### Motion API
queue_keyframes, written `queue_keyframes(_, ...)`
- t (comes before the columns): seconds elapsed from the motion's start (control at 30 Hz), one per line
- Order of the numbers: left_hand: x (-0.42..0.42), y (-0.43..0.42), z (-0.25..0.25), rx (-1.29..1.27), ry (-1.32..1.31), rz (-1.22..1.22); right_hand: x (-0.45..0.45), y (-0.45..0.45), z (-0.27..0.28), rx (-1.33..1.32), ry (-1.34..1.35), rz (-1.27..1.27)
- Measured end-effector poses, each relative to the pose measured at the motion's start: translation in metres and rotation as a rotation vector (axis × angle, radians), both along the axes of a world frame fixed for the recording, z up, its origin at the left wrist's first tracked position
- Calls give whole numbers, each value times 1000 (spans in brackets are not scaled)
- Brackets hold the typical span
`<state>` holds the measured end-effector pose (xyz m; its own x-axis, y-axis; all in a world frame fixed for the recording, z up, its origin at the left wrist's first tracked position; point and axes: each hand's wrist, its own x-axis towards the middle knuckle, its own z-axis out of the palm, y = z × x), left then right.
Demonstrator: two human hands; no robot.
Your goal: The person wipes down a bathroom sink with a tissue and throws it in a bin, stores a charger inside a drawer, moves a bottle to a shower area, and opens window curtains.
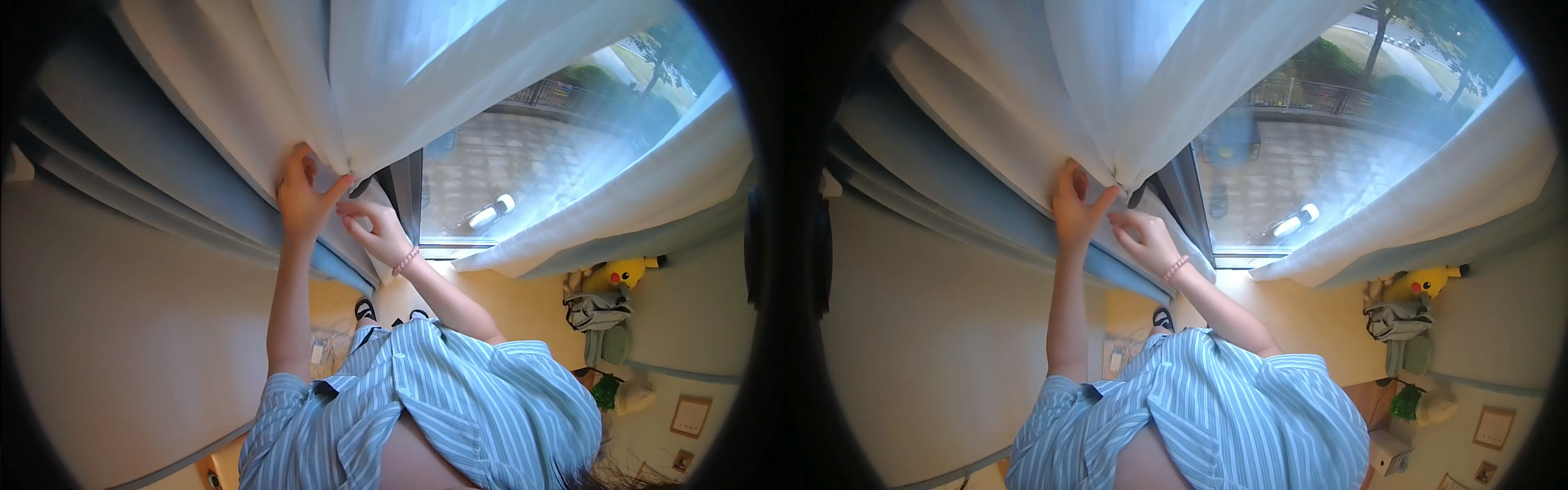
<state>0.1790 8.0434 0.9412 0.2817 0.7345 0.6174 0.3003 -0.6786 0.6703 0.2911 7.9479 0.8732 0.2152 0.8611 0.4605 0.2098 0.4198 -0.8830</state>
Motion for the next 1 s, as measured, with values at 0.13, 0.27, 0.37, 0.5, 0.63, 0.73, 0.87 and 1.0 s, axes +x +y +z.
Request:
queue_keyframes(0.13, -2, 4, 41, 354, 207, 111, -5, -11, 50, 448, -128, -241)
queue_keyframes(0.27, -25, 18, 46, 298, 136, 124, -8, 2, 92, 531, -275, -146)
queue_keyframes(0.37, -55, 26, 50, 268, 132, 161, -31, 31, 109, 554, -350, -125)
queue_keyframes(0.5, -95, 56, 58, 282, 105, 209, -73, 80, 107, 434, -271, -89)
queue_keyframes(0.63, -141, 94, 66, 350, 163, 335, -109, 125, 88, 275, -340, -318)
queue_keyframes(0.73, -190, 127, 66, 377, 166, 388, -157, 156, 94, 239, -306, -188)
queue_keyframes(0.87, -240, 140, 81, 379, 144, 444, -207, 181, 109, 197, -406, -132)
queue_keyframes(1.0, -294, 148, 94, 338, 42, 430, -256, 208, 128, 201, -354, -15)
